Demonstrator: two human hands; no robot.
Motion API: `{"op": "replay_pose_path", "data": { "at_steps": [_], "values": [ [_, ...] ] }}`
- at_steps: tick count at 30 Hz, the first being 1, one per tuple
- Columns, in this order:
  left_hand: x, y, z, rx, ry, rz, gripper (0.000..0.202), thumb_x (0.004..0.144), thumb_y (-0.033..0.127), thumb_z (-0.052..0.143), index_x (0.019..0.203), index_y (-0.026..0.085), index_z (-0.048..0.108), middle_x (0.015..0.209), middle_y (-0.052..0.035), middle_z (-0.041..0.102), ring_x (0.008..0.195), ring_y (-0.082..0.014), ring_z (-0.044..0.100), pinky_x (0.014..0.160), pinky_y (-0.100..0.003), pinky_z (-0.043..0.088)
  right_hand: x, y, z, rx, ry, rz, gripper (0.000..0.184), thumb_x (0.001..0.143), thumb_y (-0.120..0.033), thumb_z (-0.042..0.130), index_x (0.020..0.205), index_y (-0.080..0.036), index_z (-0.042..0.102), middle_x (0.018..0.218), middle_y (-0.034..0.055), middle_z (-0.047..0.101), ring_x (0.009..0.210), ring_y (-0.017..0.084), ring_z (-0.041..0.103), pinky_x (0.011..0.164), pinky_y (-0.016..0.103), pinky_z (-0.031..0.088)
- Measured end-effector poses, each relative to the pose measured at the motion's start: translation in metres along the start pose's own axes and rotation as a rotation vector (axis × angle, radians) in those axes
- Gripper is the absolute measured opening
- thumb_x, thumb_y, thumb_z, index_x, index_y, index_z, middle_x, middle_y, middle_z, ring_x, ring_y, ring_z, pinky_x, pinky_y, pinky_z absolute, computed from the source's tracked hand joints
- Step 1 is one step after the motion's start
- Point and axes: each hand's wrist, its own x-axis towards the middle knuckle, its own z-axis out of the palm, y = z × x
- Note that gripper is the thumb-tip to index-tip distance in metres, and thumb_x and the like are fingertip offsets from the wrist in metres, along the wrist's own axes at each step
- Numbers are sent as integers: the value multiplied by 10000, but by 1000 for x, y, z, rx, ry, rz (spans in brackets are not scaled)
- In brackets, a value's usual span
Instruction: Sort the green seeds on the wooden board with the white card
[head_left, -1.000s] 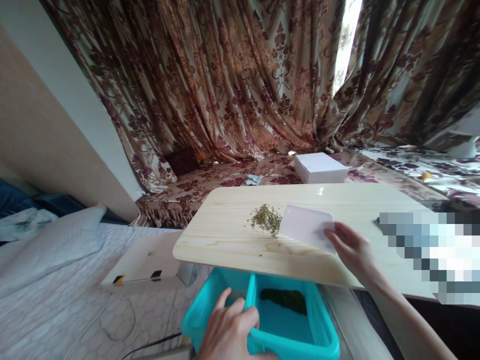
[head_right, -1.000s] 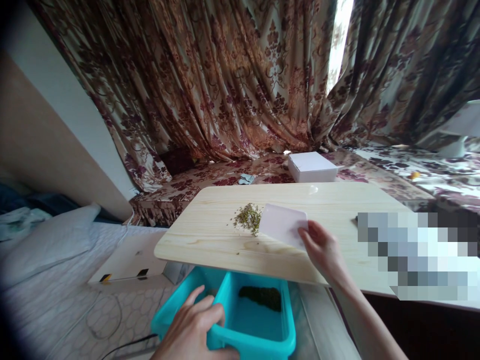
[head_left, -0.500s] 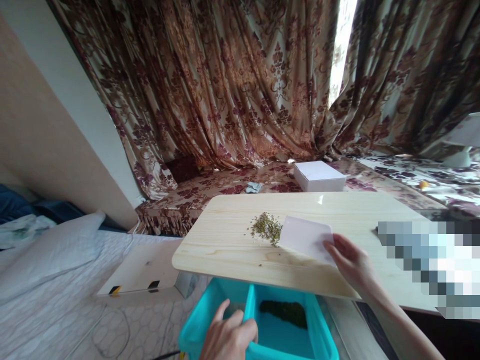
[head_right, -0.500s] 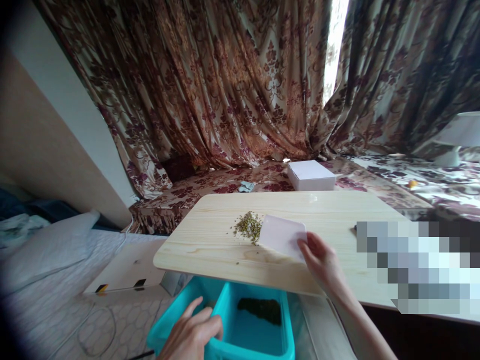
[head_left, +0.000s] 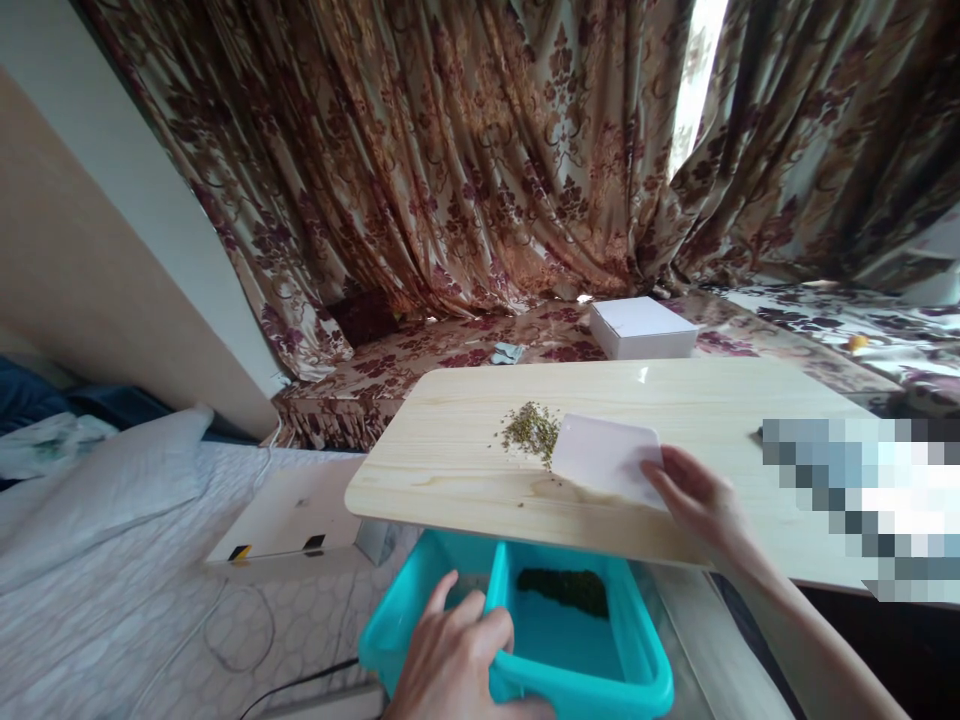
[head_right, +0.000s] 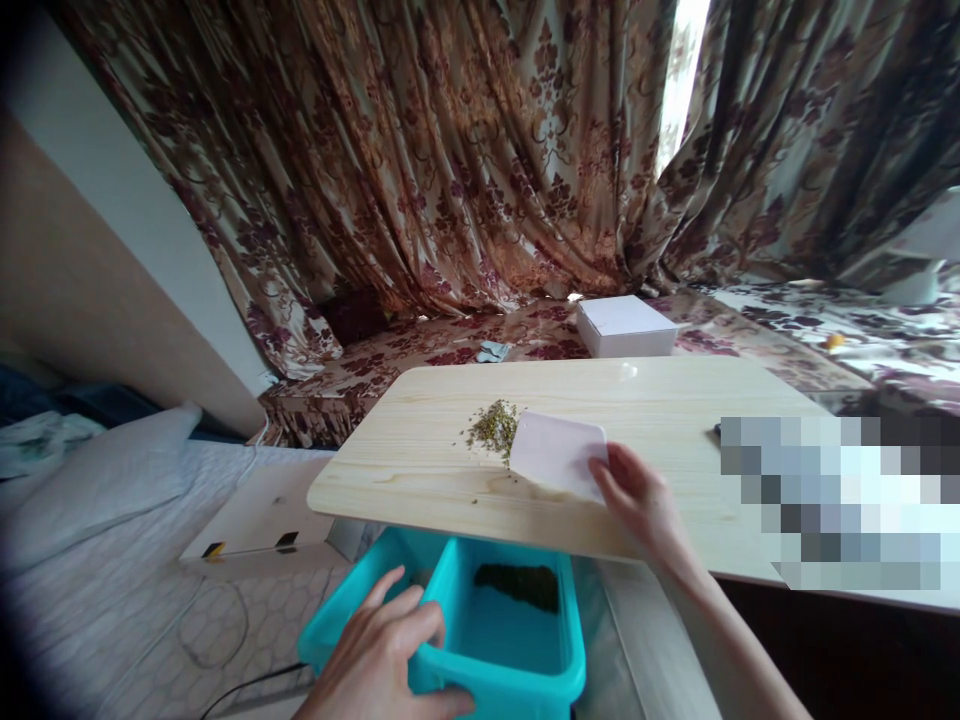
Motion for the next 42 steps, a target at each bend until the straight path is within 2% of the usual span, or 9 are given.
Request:
{"op": "replay_pose_path", "data": {
  "at_steps": [6,13,18,22,28,32,36,39,42],
  "values": [
    [-3,2,-3,8,16,-61,355,533,333,881,673,226,573,717,32,595,787,-244,634,1007,-580,365,0,3,5,23,28,-2,337,673,-521,674,816,-219,639,777,66,736,758,237,696,667,318,562],
    [-3,-5,1,7,43,-16,350,542,341,870,667,226,564,695,46,569,764,-228,637,1027,-581,346,-5,-4,8,48,-67,7,360,666,-564,689,782,-224,654,755,59,737,741,236,697,658,310,570],
    [-3,-6,0,-2,41,-39,345,539,331,869,659,223,565,704,36,583,792,-238,637,1030,-583,335,-9,0,0,68,11,36,359,616,-538,725,791,-232,659,747,50,742,701,225,690,611,284,559],
    [-5,-2,-3,-12,31,-89,335,552,345,864,666,225,572,739,27,606,827,-251,633,1029,-570,338,-18,1,-4,63,19,59,326,603,-477,733,814,-235,674,763,47,743,710,225,690,605,272,556],
    [-6,-2,-3,-44,46,-91,354,540,345,876,667,217,571,742,27,598,879,-254,629,1056,-541,311,-32,-5,-2,26,33,60,269,620,-443,717,803,-251,669,752,47,739,694,231,691,564,266,552],
    [-5,-4,-2,-47,47,-89,374,526,365,887,661,215,572,726,28,590,891,-259,628,1060,-540,302,-31,-1,1,3,45,44,251,632,-448,701,784,-252,661,723,41,734,675,226,691,549,261,550],
    [-5,-6,-1,-61,49,-99,380,523,374,891,664,216,575,726,31,588,875,-249,631,1072,-542,282,-21,1,9,-4,69,34,258,646,-464,688,773,-244,640,715,40,735,650,217,688,546,263,548],
    [-7,-8,-2,-67,56,-115,378,532,399,884,668,226,576,748,28,592,940,-270,617,1063,-539,303,-10,-4,24,34,2,11,274,650,-468,688,775,-230,633,733,52,739,698,230,700,602,283,564],
    [-9,-12,-4,-47,55,-134,382,534,406,884,670,226,576,748,29,590,923,-269,620,1055,-546,314,-4,-9,42,60,-74,-14,240,684,-460,660,734,-228,627,708,49,729,670,214,687,582,276,556]
  ]
}}
